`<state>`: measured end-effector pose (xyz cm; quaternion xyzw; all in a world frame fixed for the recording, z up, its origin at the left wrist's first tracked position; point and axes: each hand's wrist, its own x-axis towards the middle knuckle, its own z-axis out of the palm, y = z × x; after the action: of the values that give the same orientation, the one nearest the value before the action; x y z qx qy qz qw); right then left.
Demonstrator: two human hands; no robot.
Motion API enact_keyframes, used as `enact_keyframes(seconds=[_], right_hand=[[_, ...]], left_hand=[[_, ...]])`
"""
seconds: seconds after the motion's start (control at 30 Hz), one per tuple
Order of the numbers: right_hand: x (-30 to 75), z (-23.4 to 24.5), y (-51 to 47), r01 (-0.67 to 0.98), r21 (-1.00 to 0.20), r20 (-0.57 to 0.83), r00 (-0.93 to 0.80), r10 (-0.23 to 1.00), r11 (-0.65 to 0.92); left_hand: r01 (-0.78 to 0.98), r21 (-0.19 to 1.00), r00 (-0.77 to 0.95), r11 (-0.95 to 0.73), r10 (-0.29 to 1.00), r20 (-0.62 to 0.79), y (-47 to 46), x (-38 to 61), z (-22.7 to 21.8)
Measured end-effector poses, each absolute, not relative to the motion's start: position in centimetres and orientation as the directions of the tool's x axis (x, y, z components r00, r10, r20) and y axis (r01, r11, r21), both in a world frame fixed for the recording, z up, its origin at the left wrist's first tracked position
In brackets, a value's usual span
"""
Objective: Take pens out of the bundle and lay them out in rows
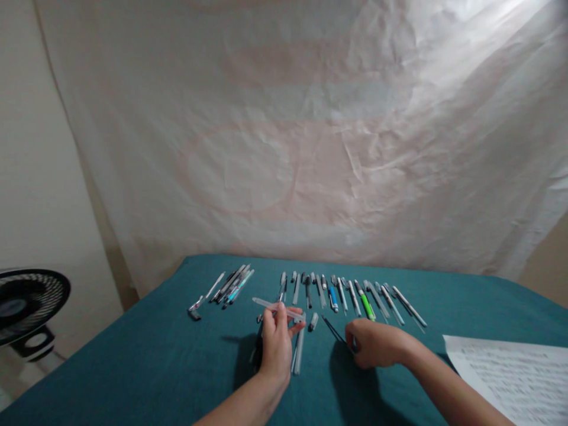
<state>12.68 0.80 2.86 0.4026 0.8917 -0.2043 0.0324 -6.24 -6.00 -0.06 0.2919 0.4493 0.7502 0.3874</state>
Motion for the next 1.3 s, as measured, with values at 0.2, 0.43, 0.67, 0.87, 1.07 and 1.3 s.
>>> enact_keyframes(seconds=[0.2, 0.43, 0.67, 0.87, 1.07, 1.3], right_hand=[[11.5, 1.9, 0.1, 0.721, -0.459, -0.209, -0.656, 0.726, 0.519], [9.5, 1.1, -1.3, 0.684, -0.54, -0.135, -0.645, 0.752, 0.49], [8.6, 1.4, -2.2, 0.592, -0.642, -0.09, -0.69, 0.718, 0.488], [8.6, 1.4, -1.3, 0.546, -0.683, -0.041, -0.691, 0.721, 0.485], [8.2, 3.6, -0.5, 0.302, -0.825, 0.217, -0.611, 0.761, 0.478], [7.5, 3.8, -0.9, 0.1, -0.955, 0.17, -0.586, 0.792, 0.279]], left_hand=[[-0.315, 0.907, -0.521, -0.28, 0.85, 0.081, -6.0, -6.1, -0.1], [-0.325, 0.907, -0.509, -0.267, 0.858, 0.07, -5.9, -6.1, -0.2], [-0.322, 0.914, -0.481, -0.248, 0.874, 0.068, -5.9, -6.0, -0.2], [-0.288, 0.944, -0.453, -0.163, 0.891, 0.016, -6.1, -5.9, 0.4], [0.047, 0.987, -0.211, -0.151, 0.965, 0.158, -7.1, -5.0, 1.1], [0.281, 0.938, -0.046, -0.202, 0.974, 0.224, -7.8, -4.6, 1.4]])
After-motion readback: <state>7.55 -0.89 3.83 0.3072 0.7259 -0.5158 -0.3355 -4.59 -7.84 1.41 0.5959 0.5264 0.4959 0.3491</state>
